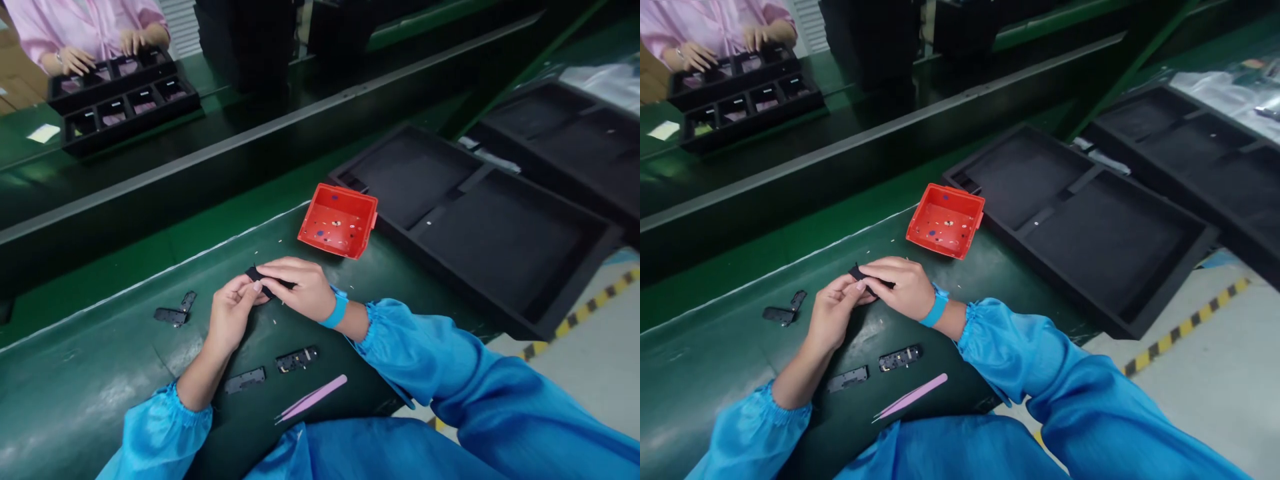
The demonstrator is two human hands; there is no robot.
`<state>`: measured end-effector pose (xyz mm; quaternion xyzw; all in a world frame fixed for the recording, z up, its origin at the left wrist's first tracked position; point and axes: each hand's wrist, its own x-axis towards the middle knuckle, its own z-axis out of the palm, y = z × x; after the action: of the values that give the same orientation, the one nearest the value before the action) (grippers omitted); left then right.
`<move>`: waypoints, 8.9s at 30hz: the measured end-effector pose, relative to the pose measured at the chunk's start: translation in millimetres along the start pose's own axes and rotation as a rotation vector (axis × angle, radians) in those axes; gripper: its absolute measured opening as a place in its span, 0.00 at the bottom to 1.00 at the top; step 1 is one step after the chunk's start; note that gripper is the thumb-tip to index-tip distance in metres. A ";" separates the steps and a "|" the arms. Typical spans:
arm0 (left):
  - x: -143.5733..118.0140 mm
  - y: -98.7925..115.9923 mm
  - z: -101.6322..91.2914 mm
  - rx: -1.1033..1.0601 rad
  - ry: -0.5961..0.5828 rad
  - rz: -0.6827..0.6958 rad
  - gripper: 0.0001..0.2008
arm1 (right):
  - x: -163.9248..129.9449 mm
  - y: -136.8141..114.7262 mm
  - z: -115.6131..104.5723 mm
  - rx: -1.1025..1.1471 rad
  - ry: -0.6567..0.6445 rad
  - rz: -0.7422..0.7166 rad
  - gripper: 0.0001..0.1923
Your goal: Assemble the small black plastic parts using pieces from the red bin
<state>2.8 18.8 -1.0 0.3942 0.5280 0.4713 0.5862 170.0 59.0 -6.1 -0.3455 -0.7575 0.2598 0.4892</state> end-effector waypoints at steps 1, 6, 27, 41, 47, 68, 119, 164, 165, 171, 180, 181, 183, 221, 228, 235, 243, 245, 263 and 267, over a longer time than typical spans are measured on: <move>-1.2 -0.4 1.0 0.020 -0.009 0.012 0.13 | -0.6 -1.0 -0.2 0.000 0.007 0.010 0.10; -6.6 -3.3 3.3 0.141 -0.012 0.099 0.14 | -1.3 -4.4 -3.9 -0.068 0.002 -0.019 0.09; -9.8 7.0 4.9 -0.306 -0.261 -0.148 0.15 | 9.7 10.7 -8.1 0.574 -0.328 0.406 0.15; -13.4 -4.8 6.0 0.371 -0.013 0.057 0.20 | 4.5 -4.4 1.2 0.326 -0.098 0.527 0.10; -15.7 -1.7 7.5 0.449 0.028 0.117 0.16 | 3.3 -6.4 3.4 0.411 -0.188 0.501 0.07; -17.7 2.9 8.9 0.648 0.053 0.210 0.16 | 3.1 -3.7 6.8 0.382 -0.135 0.462 0.04; -7.0 3.0 1.3 0.164 -0.115 0.000 0.19 | 8.6 4.5 7.1 0.486 -0.218 0.445 0.05; -7.6 0.1 -4.7 0.031 0.145 -0.021 0.17 | -2.8 -6.7 -1.7 -0.466 -0.168 -0.321 0.11; -7.2 1.6 -5.5 0.061 0.127 -0.034 0.18 | -2.0 -6.2 -4.3 -0.463 -0.204 -0.285 0.11; -36.4 27.3 -14.5 0.469 -0.028 0.123 0.24 | -15.3 -25.6 -50.7 -0.252 -0.468 -0.053 0.05; -92.3 2.6 -4.0 1.034 -0.480 0.465 0.13 | -61.5 -52.1 -53.8 -0.362 -0.787 -0.357 0.10; -93.4 -2.3 -1.3 1.058 -0.472 0.460 0.11 | -62.2 -50.4 -50.9 -0.354 -0.808 -0.338 0.09; -95.7 -6.5 3.1 1.085 -0.436 0.444 0.09 | -62.0 -48.4 -46.5 -0.341 -0.827 -0.300 0.06; -1.3 11.8 10.6 -0.189 0.257 -0.048 0.18 | 3.5 6.6 -1.0 0.448 -0.244 0.525 0.14; 1.0 6.0 8.6 -0.101 0.181 -0.036 0.24 | 4.8 8.0 -0.7 0.458 -0.199 0.527 0.10; -12.2 2.4 7.0 0.623 0.161 0.329 0.07 | 7.3 8.1 -10.2 0.455 -0.264 0.445 0.06; -15.0 -0.7 -3.8 1.077 0.214 0.612 0.08 | 6.5 13.0 -8.3 0.500 -0.288 0.410 0.07; -14.8 0.2 -4.1 1.109 0.213 0.639 0.08 | 7.2 13.1 -8.4 0.513 -0.290 0.416 0.07; -17.4 2.3 10.7 0.505 0.171 0.200 0.12 | 9.0 12.0 -8.8 0.582 -0.303 0.482 0.05; -15.1 5.4 10.8 0.439 0.181 0.164 0.14 | 8.1 12.2 -9.0 0.595 -0.304 0.487 0.09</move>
<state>12.8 5.8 9.4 0.5096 0.6343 0.4250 0.3967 179.3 73.5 -7.0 -0.3156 -0.6091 0.6236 0.3748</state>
